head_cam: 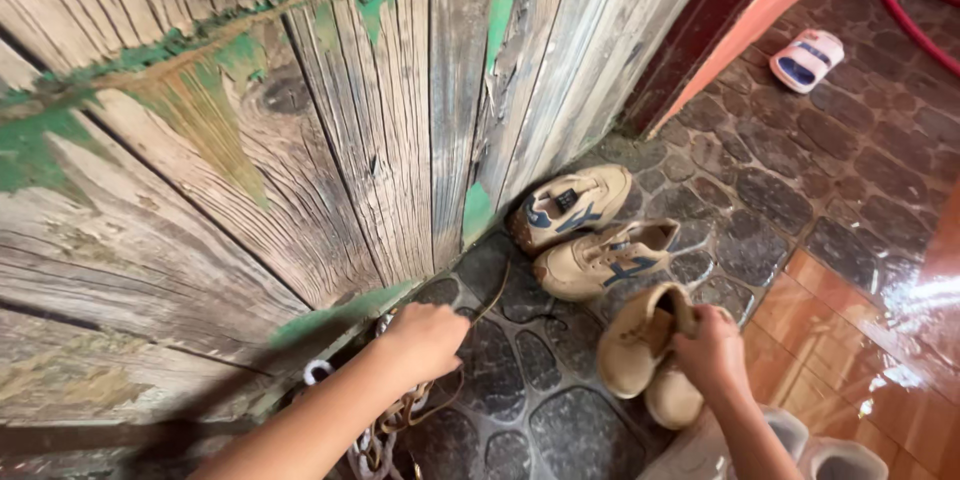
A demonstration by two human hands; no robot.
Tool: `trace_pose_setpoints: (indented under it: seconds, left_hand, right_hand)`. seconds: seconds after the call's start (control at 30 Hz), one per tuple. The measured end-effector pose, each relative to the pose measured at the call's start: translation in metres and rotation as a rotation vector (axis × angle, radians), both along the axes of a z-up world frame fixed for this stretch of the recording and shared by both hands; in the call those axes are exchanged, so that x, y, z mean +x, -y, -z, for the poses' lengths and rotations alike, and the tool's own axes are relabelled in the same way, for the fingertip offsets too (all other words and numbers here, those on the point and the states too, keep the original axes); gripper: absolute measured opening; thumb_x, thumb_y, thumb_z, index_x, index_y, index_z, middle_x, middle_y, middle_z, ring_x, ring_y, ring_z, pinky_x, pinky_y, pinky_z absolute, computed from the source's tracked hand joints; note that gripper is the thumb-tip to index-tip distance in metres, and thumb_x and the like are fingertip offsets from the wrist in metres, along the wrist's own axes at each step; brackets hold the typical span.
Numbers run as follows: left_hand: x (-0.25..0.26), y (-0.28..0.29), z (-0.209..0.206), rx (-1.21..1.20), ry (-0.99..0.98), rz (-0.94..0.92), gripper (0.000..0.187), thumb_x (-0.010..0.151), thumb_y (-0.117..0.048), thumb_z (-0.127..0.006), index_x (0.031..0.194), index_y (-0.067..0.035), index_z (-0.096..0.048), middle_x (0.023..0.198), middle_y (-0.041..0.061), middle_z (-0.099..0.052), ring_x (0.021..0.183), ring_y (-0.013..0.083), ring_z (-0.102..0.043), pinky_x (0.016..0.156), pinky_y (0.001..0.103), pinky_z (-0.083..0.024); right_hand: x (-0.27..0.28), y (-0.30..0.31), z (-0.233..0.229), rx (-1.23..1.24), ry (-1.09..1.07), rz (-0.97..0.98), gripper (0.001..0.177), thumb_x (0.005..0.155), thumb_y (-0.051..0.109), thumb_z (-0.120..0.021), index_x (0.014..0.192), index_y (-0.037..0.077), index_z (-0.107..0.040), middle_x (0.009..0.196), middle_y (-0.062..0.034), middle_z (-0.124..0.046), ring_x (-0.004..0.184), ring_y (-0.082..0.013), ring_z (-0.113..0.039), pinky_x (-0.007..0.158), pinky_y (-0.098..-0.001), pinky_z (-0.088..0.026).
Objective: The person unlaces a beige sneaker, removes the laces, and then re-laces the same shoe by threading the laces through the eyelets and tying them. The person repeats the process on a second beige sneaker. Other shoes remain on the floor nearby.
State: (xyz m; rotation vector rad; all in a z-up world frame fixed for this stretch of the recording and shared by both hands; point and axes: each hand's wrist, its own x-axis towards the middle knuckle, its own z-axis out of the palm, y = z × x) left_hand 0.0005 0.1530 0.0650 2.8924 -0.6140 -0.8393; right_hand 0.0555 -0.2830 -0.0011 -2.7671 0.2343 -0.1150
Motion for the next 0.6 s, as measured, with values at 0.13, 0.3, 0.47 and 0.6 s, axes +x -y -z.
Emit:
trace_pose_setpoints:
  seconds: [0.13, 0.3, 0.47, 0.6]
  left_hand:
    - [0.000, 0.004, 0.004, 0.069, -0.013, 0.011, 0.024, 0.084, -0.020, -0.076, 0.105, -0.007, -0.077, 0.110, 0.013, -0.075, 0.105, 0.0301, -0.072, 0.087, 0.043, -0.058]
    - [-0.002, -0.008, 0.037, 0.177, -0.082, -0.029, 0.023, 0.086, -0.017, -0.073, 0.107, -0.011, -0.078, 0.114, 0.009, -0.075, 0.108, 0.0272, -0.072, 0.087, 0.043, -0.058]
    - [-0.002, -0.022, 0.054, 0.051, -0.090, -0.115, 0.030, 0.088, -0.031, -0.076, 0.105, -0.006, -0.075, 0.111, 0.012, -0.074, 0.105, 0.0303, -0.072, 0.088, 0.044, -0.057]
    - [0.003, -0.022, 0.051, -0.011, 0.083, -0.115, 0.013, 0.088, -0.016, -0.070, 0.093, -0.006, -0.078, 0.101, 0.015, -0.076, 0.095, 0.0316, -0.075, 0.079, 0.044, -0.061]
  right_hand:
    - [-0.036, -0.076, -0.043, 0.364, -0.386, 0.100, 0.046, 0.079, 0.005, -0.068, 0.125, 0.005, -0.065, 0.095, -0.0256, -0.079, 0.072, -0.0357, -0.080, 0.063, -0.0447, -0.064]
    - [-0.079, -0.157, -0.050, 0.477, -0.384, -0.001, 0.042, 0.079, 0.005, -0.070, 0.119, 0.003, -0.062, 0.105, -0.0161, -0.070, 0.075, -0.0327, -0.080, 0.060, -0.0387, -0.063]
    - [-0.083, -0.181, -0.023, 0.312, -0.213, -0.179, 0.043, 0.077, 0.005, -0.069, 0.119, 0.001, -0.060, 0.115, -0.0212, -0.064, 0.103, -0.0396, -0.068, 0.086, -0.0439, -0.058]
    - [-0.080, -0.179, -0.011, 0.242, -0.187, -0.240, 0.057, 0.077, 0.009, -0.073, 0.130, 0.003, -0.054, 0.123, -0.0255, -0.057, 0.113, -0.0443, -0.060, 0.100, -0.0458, -0.050]
